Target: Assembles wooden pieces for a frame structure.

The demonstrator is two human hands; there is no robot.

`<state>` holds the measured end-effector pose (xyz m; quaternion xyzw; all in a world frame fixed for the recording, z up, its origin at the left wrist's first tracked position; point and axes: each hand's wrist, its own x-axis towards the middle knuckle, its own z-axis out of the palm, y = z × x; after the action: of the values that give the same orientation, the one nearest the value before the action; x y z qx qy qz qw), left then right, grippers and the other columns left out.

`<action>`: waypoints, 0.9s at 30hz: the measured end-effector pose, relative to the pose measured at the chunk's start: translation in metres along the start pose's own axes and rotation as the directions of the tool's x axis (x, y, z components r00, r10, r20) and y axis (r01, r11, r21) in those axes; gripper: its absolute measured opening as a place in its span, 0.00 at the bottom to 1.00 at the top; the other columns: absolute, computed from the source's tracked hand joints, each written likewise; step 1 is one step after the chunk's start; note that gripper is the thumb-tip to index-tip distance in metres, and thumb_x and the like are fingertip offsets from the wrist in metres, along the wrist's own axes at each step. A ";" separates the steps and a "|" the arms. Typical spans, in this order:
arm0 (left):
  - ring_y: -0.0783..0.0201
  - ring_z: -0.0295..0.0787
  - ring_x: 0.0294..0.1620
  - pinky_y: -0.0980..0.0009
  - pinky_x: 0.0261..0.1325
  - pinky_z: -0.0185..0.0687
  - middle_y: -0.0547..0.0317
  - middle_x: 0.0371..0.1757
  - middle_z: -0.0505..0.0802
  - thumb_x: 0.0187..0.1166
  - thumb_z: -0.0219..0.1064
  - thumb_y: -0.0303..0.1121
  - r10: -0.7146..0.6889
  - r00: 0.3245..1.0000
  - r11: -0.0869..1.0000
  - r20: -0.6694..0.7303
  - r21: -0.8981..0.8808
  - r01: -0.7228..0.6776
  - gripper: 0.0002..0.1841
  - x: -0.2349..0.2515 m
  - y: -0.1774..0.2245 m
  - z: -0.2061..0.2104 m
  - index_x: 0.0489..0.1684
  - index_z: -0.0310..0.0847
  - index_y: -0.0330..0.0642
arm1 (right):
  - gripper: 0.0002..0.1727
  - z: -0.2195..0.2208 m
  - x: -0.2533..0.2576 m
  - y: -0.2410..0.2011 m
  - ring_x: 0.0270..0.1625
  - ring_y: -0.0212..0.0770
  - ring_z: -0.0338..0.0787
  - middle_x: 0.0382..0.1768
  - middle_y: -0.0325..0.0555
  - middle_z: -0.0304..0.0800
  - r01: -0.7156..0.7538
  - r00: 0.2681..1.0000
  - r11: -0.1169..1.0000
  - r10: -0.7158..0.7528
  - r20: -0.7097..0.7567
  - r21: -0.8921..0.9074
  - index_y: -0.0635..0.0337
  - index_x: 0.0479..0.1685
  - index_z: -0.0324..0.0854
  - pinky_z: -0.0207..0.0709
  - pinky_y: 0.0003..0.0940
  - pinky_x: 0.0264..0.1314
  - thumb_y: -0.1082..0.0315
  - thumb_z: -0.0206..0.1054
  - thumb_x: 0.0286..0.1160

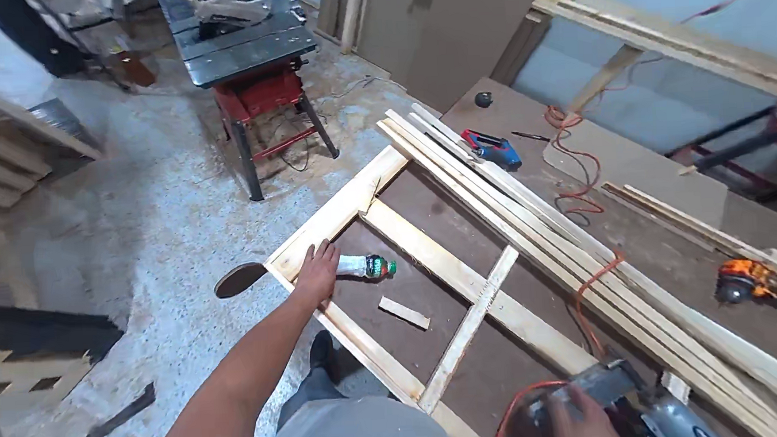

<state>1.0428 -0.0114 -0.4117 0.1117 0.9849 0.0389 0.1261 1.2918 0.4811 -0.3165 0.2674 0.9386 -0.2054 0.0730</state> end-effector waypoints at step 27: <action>0.57 0.89 0.65 0.58 0.71 0.85 0.53 0.62 0.92 0.77 0.73 0.48 -0.161 0.506 0.135 -0.847 -0.527 -0.839 0.24 -0.195 0.007 -0.387 0.64 0.81 0.43 | 0.31 -0.038 0.009 -0.322 0.62 0.53 0.91 0.64 0.61 0.87 -0.234 0.645 -0.101 -0.760 0.077 0.967 0.61 0.82 0.69 0.85 0.52 0.69 0.64 0.71 0.80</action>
<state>1.1284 -0.0682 0.0093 0.2445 0.6167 0.6957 -0.2753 1.1118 0.2528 -0.1725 -0.0851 0.4264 -0.8901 0.1366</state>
